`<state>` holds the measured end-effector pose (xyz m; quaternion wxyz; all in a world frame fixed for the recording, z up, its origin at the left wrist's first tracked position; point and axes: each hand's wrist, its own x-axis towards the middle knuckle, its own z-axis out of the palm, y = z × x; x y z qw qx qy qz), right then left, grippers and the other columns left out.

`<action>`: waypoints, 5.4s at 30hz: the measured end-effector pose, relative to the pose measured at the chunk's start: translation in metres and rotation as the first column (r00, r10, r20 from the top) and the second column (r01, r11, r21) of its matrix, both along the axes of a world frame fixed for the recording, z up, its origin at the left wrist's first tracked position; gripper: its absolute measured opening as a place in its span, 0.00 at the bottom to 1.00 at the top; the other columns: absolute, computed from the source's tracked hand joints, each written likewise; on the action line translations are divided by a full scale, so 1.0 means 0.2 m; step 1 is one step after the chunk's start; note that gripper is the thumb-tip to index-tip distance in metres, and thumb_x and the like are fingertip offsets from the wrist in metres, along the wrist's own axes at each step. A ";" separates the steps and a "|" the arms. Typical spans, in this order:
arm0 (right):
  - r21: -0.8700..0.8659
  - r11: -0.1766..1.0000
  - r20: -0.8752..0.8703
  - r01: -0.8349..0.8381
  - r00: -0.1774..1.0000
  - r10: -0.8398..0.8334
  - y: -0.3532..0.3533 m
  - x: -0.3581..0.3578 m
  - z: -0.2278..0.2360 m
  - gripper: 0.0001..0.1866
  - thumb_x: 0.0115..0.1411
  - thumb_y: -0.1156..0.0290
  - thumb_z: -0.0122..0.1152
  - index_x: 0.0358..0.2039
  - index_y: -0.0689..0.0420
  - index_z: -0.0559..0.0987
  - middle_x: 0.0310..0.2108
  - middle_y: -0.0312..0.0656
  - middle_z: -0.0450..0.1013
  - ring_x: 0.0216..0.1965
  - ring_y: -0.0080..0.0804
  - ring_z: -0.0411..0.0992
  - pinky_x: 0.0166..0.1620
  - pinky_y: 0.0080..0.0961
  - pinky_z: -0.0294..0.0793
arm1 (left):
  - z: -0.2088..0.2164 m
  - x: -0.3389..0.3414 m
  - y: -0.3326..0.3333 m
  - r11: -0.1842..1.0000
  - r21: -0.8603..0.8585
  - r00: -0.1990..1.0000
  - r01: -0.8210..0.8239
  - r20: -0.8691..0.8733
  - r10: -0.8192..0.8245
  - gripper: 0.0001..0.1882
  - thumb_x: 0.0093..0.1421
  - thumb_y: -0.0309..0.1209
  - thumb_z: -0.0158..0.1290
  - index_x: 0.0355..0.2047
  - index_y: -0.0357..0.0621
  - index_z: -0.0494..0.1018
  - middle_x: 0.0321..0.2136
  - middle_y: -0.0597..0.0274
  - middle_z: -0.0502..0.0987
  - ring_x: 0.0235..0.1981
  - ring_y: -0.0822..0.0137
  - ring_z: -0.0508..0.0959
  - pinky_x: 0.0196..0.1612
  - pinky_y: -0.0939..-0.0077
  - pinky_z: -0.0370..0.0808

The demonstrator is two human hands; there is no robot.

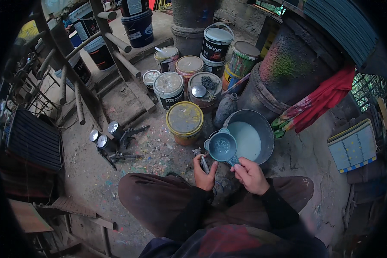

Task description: The person sits on the floor of a workshop and mixes a grey liquid in a bucket using a green plastic scoop. They then pour the mixture into a smaller container and continue to stir it.

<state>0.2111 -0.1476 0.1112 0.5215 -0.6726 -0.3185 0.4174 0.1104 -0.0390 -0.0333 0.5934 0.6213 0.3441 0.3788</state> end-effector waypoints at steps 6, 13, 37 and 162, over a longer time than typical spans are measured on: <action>0.016 1.000 0.043 -0.008 0.999 0.007 0.00 0.00 0.00 0.10 0.63 0.70 0.44 0.28 0.63 0.70 0.15 0.31 0.61 0.17 0.14 0.57 0.20 0.16 0.55 | 0.00 0.00 0.00 1.000 0.028 1.000 -0.006 -0.003 0.006 0.21 0.53 0.27 0.58 0.43 0.46 0.60 0.21 0.70 0.63 0.18 0.79 0.65 0.20 0.84 0.63; 0.005 1.000 0.071 -0.019 0.997 0.019 -0.02 0.01 0.00 0.10 0.62 0.70 0.45 0.29 0.63 0.70 0.15 0.32 0.63 0.17 0.15 0.59 0.21 0.17 0.57 | 0.07 -0.02 -0.01 0.990 -0.139 1.000 0.027 0.019 -0.024 0.22 0.52 0.30 0.59 0.44 0.41 0.61 0.33 0.61 0.65 0.33 0.70 0.66 0.38 0.77 0.63; -0.045 0.998 0.066 -0.034 0.997 0.037 -0.01 0.01 0.02 0.12 0.64 0.68 0.42 0.25 0.59 0.68 0.15 0.30 0.60 0.17 0.13 0.57 0.21 0.13 0.56 | 0.00 -0.01 -0.01 1.000 0.002 1.000 0.007 0.000 -0.007 0.21 0.53 0.27 0.58 0.44 0.46 0.60 0.22 0.69 0.63 0.19 0.78 0.64 0.21 0.84 0.62; 0.024 0.992 0.129 -0.122 0.985 0.117 -0.03 0.01 -0.01 0.10 0.56 0.68 0.59 0.28 0.57 0.68 0.21 0.30 0.63 0.24 0.15 0.60 0.28 0.17 0.62 | 0.09 -0.02 -0.02 0.977 -0.207 0.999 0.044 0.028 -0.039 0.24 0.51 0.31 0.59 0.45 0.37 0.61 0.40 0.55 0.66 0.45 0.64 0.65 0.50 0.72 0.61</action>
